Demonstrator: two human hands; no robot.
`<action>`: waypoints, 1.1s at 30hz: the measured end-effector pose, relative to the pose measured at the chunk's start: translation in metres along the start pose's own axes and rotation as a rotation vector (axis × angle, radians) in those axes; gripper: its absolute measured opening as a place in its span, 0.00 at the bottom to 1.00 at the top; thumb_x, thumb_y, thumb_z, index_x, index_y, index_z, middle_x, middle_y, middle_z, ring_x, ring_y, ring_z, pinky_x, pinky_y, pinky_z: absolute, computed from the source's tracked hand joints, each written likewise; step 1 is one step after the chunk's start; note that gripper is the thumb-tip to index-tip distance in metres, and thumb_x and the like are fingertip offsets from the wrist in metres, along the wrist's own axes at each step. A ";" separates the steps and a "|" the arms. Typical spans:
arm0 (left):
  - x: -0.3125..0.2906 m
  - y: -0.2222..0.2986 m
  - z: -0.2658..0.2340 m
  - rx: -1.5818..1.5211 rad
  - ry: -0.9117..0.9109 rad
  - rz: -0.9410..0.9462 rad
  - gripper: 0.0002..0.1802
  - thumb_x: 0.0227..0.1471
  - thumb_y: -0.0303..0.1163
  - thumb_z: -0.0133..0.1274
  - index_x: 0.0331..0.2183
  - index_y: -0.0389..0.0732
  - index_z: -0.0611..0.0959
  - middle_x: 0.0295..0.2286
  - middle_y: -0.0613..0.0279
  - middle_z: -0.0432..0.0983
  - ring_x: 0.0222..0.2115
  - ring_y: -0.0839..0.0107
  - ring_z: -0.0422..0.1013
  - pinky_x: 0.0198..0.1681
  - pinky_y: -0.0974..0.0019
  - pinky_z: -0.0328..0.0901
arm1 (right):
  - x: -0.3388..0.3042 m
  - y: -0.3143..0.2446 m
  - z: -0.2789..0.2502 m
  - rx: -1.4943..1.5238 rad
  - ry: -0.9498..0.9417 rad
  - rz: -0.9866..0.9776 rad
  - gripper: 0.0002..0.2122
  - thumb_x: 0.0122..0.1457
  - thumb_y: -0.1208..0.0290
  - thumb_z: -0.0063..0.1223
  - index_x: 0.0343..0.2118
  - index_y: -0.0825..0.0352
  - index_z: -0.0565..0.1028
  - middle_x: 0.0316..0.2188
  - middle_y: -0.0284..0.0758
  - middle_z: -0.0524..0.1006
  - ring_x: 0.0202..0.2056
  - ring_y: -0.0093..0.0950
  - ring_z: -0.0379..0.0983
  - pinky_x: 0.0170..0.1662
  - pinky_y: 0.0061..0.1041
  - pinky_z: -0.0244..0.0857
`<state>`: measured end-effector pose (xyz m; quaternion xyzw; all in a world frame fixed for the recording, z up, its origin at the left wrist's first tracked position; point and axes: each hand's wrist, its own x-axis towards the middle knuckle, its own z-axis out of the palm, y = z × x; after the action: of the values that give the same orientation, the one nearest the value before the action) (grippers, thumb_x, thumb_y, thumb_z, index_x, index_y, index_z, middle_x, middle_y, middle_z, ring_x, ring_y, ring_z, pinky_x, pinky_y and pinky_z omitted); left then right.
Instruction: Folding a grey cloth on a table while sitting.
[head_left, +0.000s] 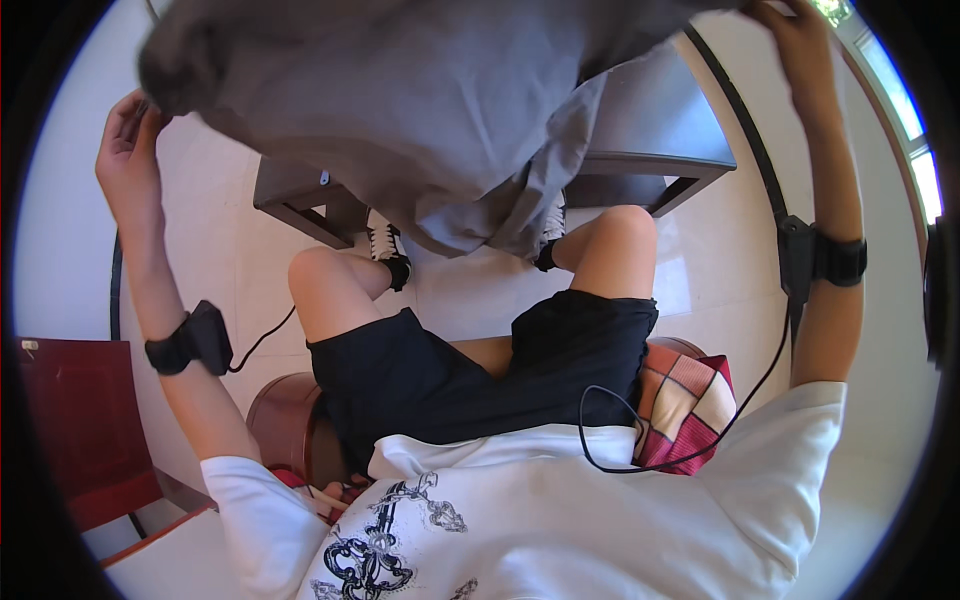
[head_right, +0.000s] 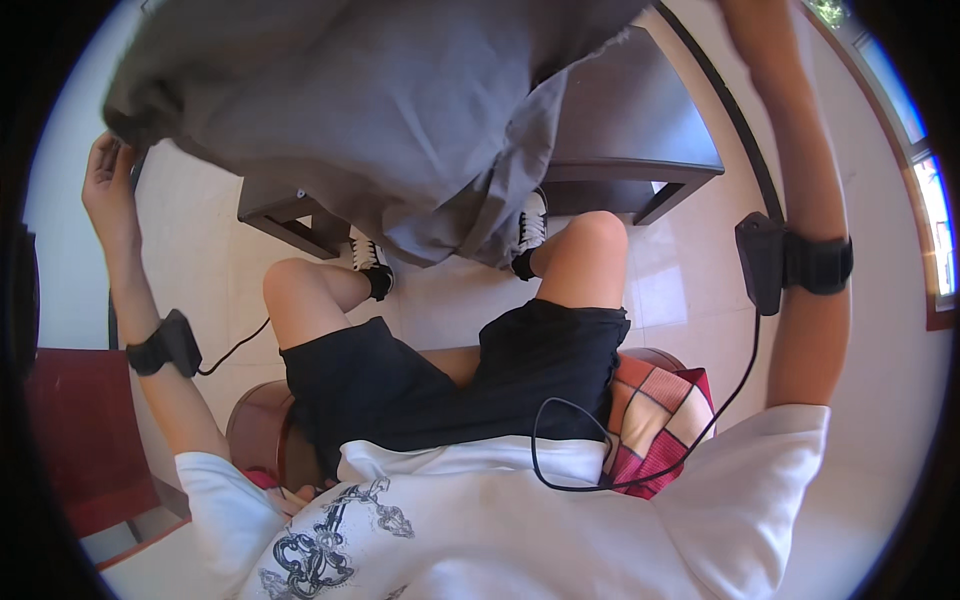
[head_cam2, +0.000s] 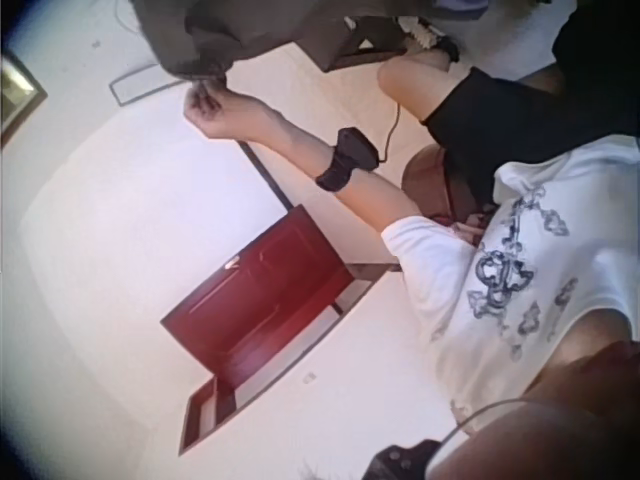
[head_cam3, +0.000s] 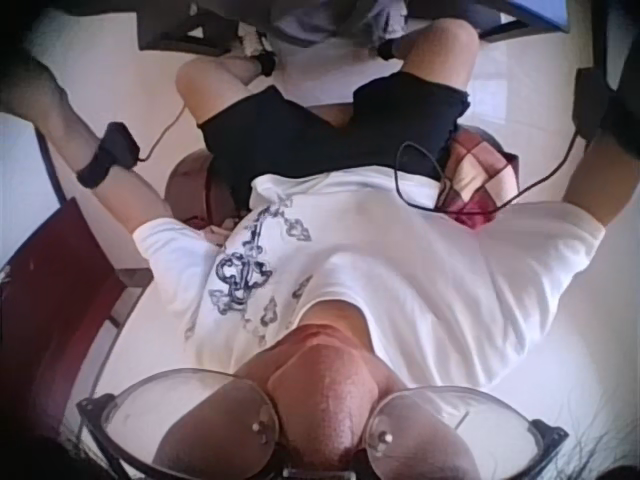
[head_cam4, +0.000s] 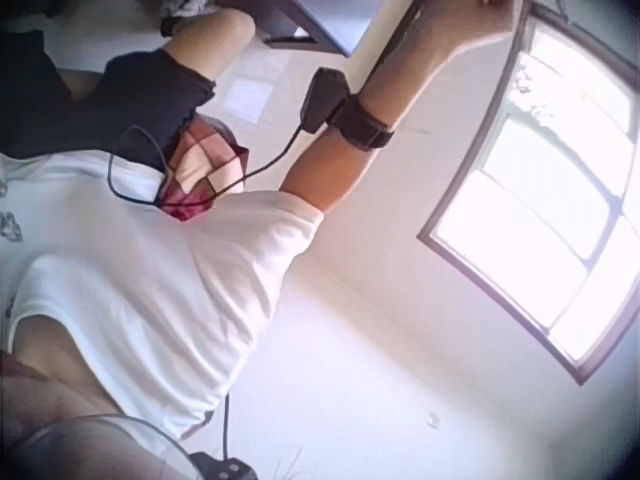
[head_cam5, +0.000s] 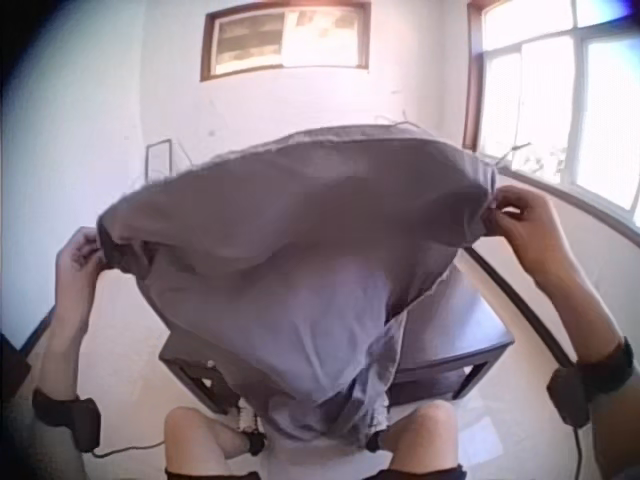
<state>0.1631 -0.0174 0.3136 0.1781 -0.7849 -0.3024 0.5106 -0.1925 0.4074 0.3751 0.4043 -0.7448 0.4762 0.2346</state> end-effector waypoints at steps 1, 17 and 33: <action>0.005 0.001 -0.013 0.036 -0.002 0.006 0.11 0.54 0.22 0.51 0.40 0.28 0.76 0.38 0.50 0.76 0.39 0.68 0.74 0.46 0.68 0.69 | -0.006 0.026 0.020 0.008 -0.147 -0.003 0.07 0.53 0.81 0.48 0.33 0.77 0.75 0.27 0.40 0.78 0.31 0.27 0.76 0.38 0.24 0.71; -0.008 -0.018 -0.030 -0.057 -0.037 -0.384 0.16 0.56 0.33 0.53 0.44 0.37 0.74 0.30 0.65 0.75 0.27 0.80 0.70 0.32 0.78 0.61 | -0.001 -0.005 0.042 0.126 -0.046 0.400 0.10 0.57 0.76 0.43 0.41 0.73 0.69 0.29 0.39 0.76 0.22 0.26 0.74 0.24 0.23 0.68; 0.016 -0.058 -0.012 -0.720 -0.839 -0.581 0.12 0.55 0.36 0.51 0.37 0.42 0.69 0.23 0.70 0.68 0.19 0.81 0.65 0.24 0.78 0.60 | -0.003 0.047 -0.017 0.397 -0.488 0.714 0.12 0.59 0.68 0.50 0.43 0.68 0.69 0.29 0.33 0.76 0.23 0.22 0.76 0.28 0.14 0.70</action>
<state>0.1661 -0.0742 0.2899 0.0671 -0.6871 -0.7186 0.0838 -0.2305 0.4342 0.3563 0.2601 -0.7651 0.5513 -0.2075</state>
